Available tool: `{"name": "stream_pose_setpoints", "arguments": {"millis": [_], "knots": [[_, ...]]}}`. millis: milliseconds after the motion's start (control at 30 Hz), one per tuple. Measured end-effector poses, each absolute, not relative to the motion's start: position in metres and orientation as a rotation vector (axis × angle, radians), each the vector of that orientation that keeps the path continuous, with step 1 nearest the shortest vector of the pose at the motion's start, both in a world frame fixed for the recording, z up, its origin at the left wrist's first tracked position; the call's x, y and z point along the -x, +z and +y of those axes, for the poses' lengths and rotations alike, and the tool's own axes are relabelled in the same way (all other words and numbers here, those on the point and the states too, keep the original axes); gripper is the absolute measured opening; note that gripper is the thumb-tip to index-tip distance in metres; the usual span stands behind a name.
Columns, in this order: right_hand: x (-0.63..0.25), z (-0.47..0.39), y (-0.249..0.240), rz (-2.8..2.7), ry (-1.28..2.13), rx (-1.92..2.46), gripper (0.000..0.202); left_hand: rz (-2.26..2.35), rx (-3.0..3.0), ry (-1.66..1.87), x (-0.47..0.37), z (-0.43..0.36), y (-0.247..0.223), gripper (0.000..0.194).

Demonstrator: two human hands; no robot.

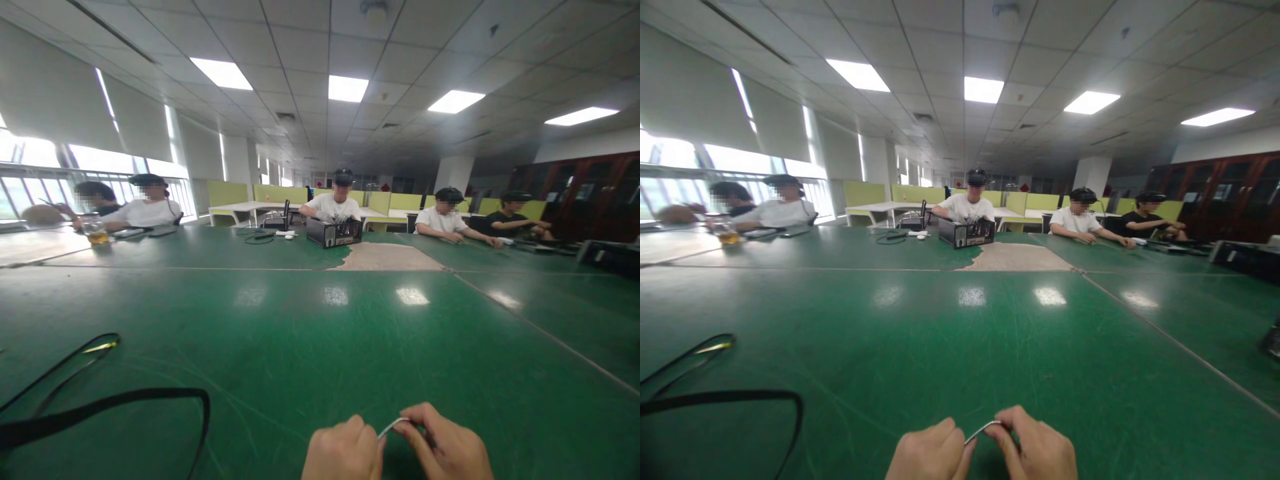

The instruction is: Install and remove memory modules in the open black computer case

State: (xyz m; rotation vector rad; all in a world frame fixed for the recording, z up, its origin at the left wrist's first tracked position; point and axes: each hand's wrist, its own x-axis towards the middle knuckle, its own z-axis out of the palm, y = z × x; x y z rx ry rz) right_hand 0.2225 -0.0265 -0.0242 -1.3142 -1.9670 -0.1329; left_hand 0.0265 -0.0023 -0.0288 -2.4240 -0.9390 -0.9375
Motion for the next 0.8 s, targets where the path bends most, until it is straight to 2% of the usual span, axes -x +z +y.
{"name": "stream_pose_setpoints", "arguments": {"millis": [167,367,433,533,633,700,800], "knots": [[-0.226,-0.022,-0.01,-2.017,0.01,1.133,0.008,-0.939,2.484,-0.898,-0.024,0.001,-0.022,0.025],[-0.222,-0.023,-0.007,-1.981,0.203,1.11,0.01,-0.986,2.597,-0.846,-0.019,0.001,-0.005,0.014],[-0.218,-0.023,-0.012,-1.902,0.467,1.189,0.02,-0.943,2.579,-0.849,-0.016,0.003,-0.003,0.018],[-0.213,-0.022,-0.019,-1.571,1.132,1.272,0.051,-0.863,2.508,-0.986,-0.012,0.008,-0.001,0.023],[-0.213,-0.023,-0.017,-1.392,1.518,1.215,0.055,-0.78,2.506,-1.084,-0.011,0.01,0.002,0.025],[-0.214,-0.025,-0.008,-1.449,1.52,1.183,0.051,-0.786,2.615,-1.029,-0.011,0.01,0.005,0.024],[-0.214,-0.031,0.005,-1.653,1.335,1.23,0.052,-0.886,2.849,-0.858,-0.012,0.006,0.013,0.035]]}}
